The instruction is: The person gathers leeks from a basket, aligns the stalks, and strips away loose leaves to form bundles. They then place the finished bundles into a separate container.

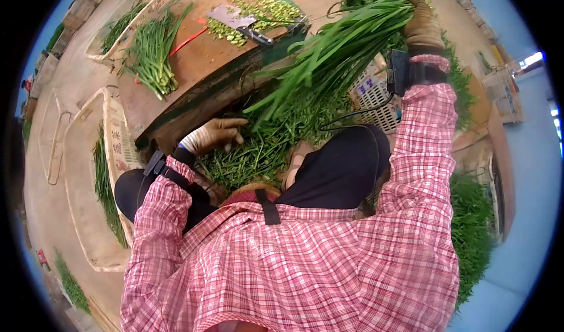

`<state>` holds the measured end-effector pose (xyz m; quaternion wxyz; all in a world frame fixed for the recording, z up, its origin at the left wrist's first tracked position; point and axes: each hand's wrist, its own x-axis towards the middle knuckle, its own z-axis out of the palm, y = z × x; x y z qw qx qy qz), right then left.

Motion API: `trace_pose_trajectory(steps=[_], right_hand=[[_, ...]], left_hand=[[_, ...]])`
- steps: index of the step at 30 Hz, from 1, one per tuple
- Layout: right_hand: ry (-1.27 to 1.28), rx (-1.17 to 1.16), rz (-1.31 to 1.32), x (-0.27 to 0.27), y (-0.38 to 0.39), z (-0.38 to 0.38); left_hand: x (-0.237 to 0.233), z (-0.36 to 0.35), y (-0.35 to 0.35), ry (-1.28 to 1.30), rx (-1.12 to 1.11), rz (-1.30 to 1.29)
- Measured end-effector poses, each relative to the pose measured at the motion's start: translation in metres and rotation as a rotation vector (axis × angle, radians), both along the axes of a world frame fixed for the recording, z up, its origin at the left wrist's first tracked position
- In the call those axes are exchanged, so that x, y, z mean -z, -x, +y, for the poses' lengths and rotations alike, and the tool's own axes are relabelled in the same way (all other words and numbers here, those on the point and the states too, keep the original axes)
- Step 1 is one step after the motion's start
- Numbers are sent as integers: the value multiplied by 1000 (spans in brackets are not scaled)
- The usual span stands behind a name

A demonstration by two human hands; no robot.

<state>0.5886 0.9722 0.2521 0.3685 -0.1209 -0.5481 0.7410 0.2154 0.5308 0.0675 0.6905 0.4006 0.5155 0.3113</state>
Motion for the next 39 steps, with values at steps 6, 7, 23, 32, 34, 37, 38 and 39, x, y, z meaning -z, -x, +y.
trace_pose_trajectory(steps=[6, 7, 23, 32, 34, 37, 38, 39], right_hand=[[-1209, 820, -523, -54, -3, -68], [-1599, 1143, -852, -81, 13, -126], [-2129, -258, -168, 37, 93, -377], [-946, 267, -603, 7, 79, -350], [-749, 352, -542, 9, 89, -331], [-590, 341, -461, -1, 110, -317], [-644, 349, -534, -5, 115, -315], [-662, 357, -573, -8, 120, -317]], left_hand=[[-72, 17, -43, -148, 143, 270], [-96, 20, -58, -223, 157, 53], [-113, 10, -148, -31, -230, -1092], [-85, 51, -96, -497, -604, -587], [-85, 45, -94, -494, -626, -585], [-79, 41, -87, -527, -628, -512], [-85, 36, -88, -526, -633, -511], [-81, 38, -87, -533, -658, -485]])
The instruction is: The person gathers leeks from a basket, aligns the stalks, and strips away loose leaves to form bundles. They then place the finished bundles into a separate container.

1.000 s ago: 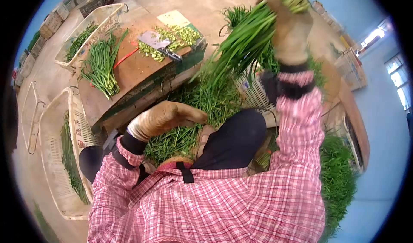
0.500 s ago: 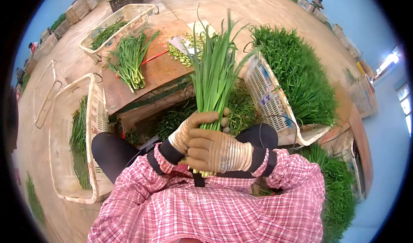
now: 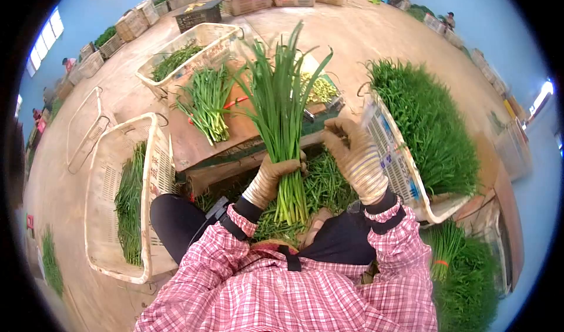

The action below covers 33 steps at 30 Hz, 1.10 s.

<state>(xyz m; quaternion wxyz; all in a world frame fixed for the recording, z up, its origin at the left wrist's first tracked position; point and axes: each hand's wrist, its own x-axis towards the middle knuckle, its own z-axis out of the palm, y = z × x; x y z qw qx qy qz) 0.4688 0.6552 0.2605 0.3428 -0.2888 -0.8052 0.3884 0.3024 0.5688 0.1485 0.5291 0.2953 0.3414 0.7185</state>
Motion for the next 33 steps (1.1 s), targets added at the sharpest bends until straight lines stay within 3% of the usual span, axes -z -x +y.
trace_pose_trajectory(steps=[2, 5, 9, 10, 13, 15, 17, 20, 21, 24, 25, 26, 27, 28, 31, 32, 33], right_hand=[[-52, -88, -105, 3, 9, -11], [-56, -177, -578, 44, 19, -27], [-413, 174, -657, 91, 43, -46], [-282, 271, -659, 96, 51, -42], [-197, 301, -708, 103, 51, -27], [-354, 264, -526, 94, 43, -25], [-305, 190, -577, 73, 44, -20], [-453, 97, -394, 74, 58, -6], [-323, 42, -371, 58, 58, -12], [-274, -182, -313, 59, 39, 4], [-204, -202, -430, 64, 23, 15], [-219, -123, -690, 63, 15, 26], [-233, -40, -945, 62, 13, 34], [-232, -39, -944, 60, 15, 34], [-381, 101, -205, 51, 26, 24], [-438, 79, -212, 42, 36, 13], [-499, 56, -215, 32, 50, -1]], left_hand=[[-10, 1, 0, 12, -83, 70], [-14, 16, -4, 18, -282, 93], [-5, 46, -16, 89, -588, 54], [-11, 46, -19, 123, -584, -7], [-23, 43, -19, 145, -592, -81], [-26, 42, -7, 81, -401, -55], [-28, 45, 7, 12, -352, 9], [-36, 55, 29, -96, -22, -307], [-34, 55, 39, -82, 102, -390], [-57, 46, 49, 34, -344, -139], [-61, 46, 56, 111, -530, -142], [-56, 51, 67, 112, -532, -143], [-48, 59, 79, 126, -713, -122], [-50, 59, 84, 139, -890, -100], [-50, 59, 83, 215, -855, -144], [-16, 76, 105, 108, -755, -196], [-13, 78, 102, 102, -753, -194]])
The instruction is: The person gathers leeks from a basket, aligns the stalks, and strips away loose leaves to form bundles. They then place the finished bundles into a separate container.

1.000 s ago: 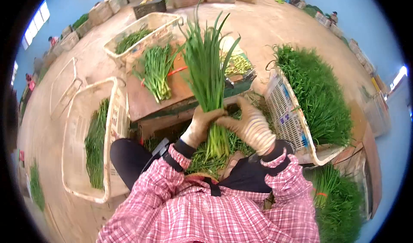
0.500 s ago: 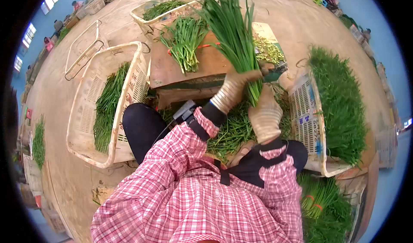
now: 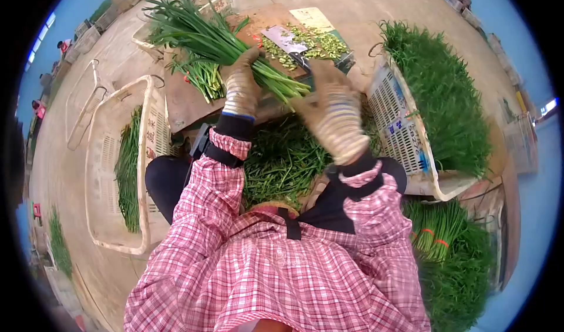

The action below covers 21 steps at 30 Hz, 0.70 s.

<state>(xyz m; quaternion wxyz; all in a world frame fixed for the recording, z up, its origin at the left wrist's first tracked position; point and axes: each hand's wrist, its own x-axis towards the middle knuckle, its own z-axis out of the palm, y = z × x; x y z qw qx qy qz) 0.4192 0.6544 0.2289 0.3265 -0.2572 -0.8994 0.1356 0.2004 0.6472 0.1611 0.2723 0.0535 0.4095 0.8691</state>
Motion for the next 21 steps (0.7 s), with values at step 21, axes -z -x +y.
trace_pose_trajectory(steps=[21], right_hand=[[-79, -179, 32, 7, 51, 6]], left_hand=[[-29, -64, -27, -269, 83, 330]])
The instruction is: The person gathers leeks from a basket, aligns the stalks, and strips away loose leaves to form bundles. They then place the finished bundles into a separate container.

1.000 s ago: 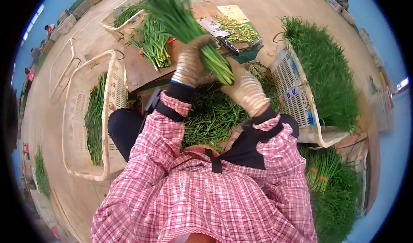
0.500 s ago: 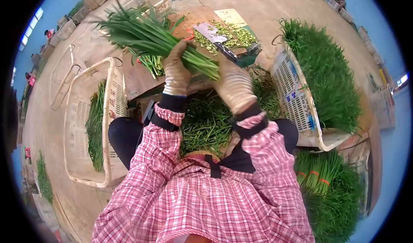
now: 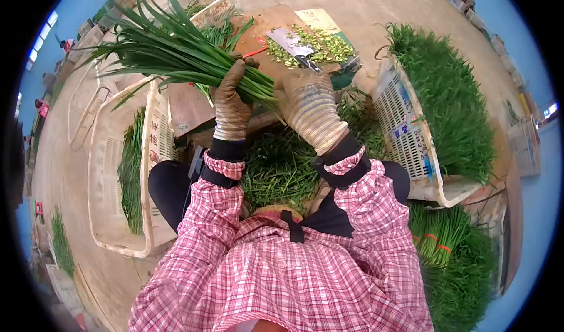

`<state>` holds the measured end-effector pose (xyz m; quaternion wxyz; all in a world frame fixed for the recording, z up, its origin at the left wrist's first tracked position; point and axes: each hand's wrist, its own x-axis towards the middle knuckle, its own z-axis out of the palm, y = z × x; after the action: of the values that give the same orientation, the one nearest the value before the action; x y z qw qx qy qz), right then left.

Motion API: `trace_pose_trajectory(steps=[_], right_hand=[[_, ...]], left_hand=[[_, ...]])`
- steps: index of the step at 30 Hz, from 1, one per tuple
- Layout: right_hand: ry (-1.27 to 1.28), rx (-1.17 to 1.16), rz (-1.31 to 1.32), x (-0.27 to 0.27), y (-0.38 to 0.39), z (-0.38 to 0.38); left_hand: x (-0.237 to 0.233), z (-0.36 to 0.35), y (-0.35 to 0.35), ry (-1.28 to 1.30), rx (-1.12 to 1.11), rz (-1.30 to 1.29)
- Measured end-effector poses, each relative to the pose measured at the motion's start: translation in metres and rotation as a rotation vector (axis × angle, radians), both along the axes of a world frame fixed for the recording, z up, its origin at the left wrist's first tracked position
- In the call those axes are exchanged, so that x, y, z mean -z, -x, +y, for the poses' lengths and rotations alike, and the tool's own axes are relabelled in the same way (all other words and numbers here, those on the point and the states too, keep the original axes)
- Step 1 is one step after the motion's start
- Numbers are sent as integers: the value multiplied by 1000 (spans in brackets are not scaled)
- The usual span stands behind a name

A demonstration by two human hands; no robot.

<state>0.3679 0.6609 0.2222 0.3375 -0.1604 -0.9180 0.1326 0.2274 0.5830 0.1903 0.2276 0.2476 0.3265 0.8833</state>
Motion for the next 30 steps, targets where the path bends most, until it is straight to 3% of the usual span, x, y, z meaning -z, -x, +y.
trace_pose_trajectory(steps=[3, 5, 7, 9, 10, 11, 13, 14, 16, 17, 19, 20, 22, 23, 25, 27, 29, 30], right_hand=[[121, -97, 157, 15, -5, 5], [202, -51, 192, 18, -17, 6], [517, 139, 318, 17, -34, 9], [459, 248, 373, 59, -57, 55], [511, 443, 114, 53, -73, 60], [511, 440, 111, 48, -77, 59], [0, 624, -169, 39, -81, 57], [53, 514, -139, 33, -67, 45], [-179, 409, -271, 3, -31, -23], [-269, 315, -258, 11, -15, -39], [-494, 386, -247, 44, 22, -47], [-494, 375, -235, 50, 29, -44], [-136, 161, -332, 58, 32, -38], [-121, 156, -345, 53, 23, -39], [361, -235, 96, 35, 5, -31], [695, -319, 268, 41, 1, -9], [128, -319, 228, 31, 5, 8], [127, -309, 230, 28, 11, 12]], left_hand=[[5, -4, 3, 59, 1, 5], [11, -4, 6, 0, 34, -66], [11, -6, 8, -66, 64, -135], [3, -9, 4, -25, 22, -177], [8, -9, 9, -28, -13, -114], [6, -9, 8, -28, -17, -116], [2, -10, 8, 11, -58, -54], [4, -8, 7, 7, -58, -53], [12, -7, 1, 82, -81, -216], [14, -10, -6, 172, -159, -140], [19, -14, -15, 62, -225, -36], [25, -14, -15, -47, -184, -192], [30, -30, -11, -22, -163, -240], [31, -42, -10, 11, -129, -301], [24, -56, 1, -47, -88, -294], [23, -61, 11, -137, -29, -248], [23, -60, 9, -125, -18, -272], [22, -57, 8, -120, -9, -287]])
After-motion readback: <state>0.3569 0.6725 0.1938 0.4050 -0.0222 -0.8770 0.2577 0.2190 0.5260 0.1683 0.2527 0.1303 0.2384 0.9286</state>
